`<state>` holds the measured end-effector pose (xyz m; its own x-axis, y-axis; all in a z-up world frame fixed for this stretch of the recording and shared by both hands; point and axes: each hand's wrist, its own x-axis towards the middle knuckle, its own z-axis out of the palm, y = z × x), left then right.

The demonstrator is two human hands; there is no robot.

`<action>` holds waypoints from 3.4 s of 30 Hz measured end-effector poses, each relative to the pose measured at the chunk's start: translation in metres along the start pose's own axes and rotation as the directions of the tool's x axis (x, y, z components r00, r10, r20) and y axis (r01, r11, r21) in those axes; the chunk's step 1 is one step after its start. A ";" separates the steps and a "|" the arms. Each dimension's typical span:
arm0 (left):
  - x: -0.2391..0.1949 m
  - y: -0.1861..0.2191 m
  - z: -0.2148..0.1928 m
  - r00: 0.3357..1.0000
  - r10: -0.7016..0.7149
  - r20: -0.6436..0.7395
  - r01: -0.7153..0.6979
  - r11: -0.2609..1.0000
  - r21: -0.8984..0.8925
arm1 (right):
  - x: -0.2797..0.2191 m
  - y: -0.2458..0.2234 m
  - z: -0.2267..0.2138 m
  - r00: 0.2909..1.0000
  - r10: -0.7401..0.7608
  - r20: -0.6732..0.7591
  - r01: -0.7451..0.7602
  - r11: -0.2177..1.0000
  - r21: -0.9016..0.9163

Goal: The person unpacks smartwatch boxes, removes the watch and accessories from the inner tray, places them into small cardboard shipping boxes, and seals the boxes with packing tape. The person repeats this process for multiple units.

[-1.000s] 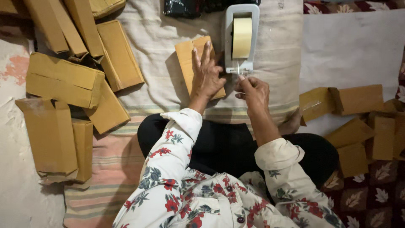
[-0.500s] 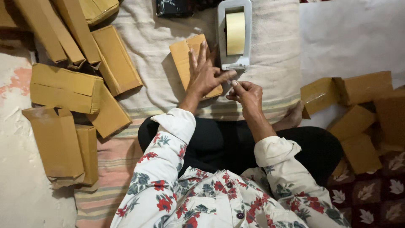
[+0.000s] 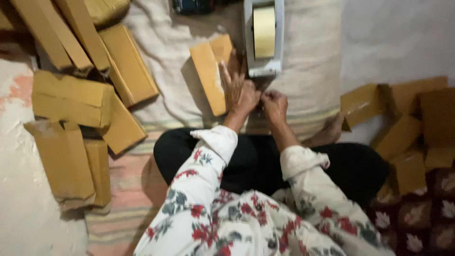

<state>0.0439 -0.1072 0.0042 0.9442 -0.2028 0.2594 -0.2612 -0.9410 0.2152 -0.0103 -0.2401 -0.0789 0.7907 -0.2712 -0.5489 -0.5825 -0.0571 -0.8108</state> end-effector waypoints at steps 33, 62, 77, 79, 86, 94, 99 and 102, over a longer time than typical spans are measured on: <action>-0.023 -0.109 0.043 0.910 -0.373 -0.183 0.213 0.796 -0.566 | -0.013 -0.082 0.099 0.845 -0.534 -0.036 0.355 0.610 -0.708; 0.040 -0.128 0.026 0.930 -0.336 0.150 0.359 0.917 -0.174 | -0.064 -0.076 0.104 0.604 -0.524 0.601 0.723 0.042 -0.690; -0.016 -0.159 -0.025 0.494 -0.689 0.531 0.736 0.656 0.166 | -0.077 -0.089 0.094 0.490 -0.390 0.780 0.853 0.030 -0.521; -0.007 -0.165 -0.023 0.481 -0.679 0.555 0.734 0.658 0.169 | -0.067 -0.091 0.126 0.509 -0.423 0.750 0.804 -0.076 -0.589; -0.030 -0.168 -0.017 0.541 -0.723 0.430 0.766 0.634 0.103 | -0.065 -0.096 0.134 0.530 -0.384 0.756 0.812 -0.025 -0.583; -0.030 -0.150 -0.072 0.688 0.307 0.657 -0.340 0.937 -0.082 | -0.074 -0.098 0.066 0.585 -0.486 0.649 0.781 0.122 -0.612; 0.002 -0.167 -0.094 0.760 0.212 0.614 -0.346 0.932 0.106 | -0.036 -0.123 0.103 0.434 -0.637 0.637 0.798 -0.057 -0.600; 0.010 -0.179 -0.093 0.841 0.165 0.516 -0.237 0.968 0.077 | 0.003 -0.130 0.125 0.507 -0.470 0.722 0.825 0.023 -0.564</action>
<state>0.0809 0.0840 0.0557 0.8541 -0.4654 -0.2322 -0.4616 -0.8840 0.0740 0.0915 -0.1132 -0.0005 0.8109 0.5835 -0.0439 0.5328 -0.7673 -0.3570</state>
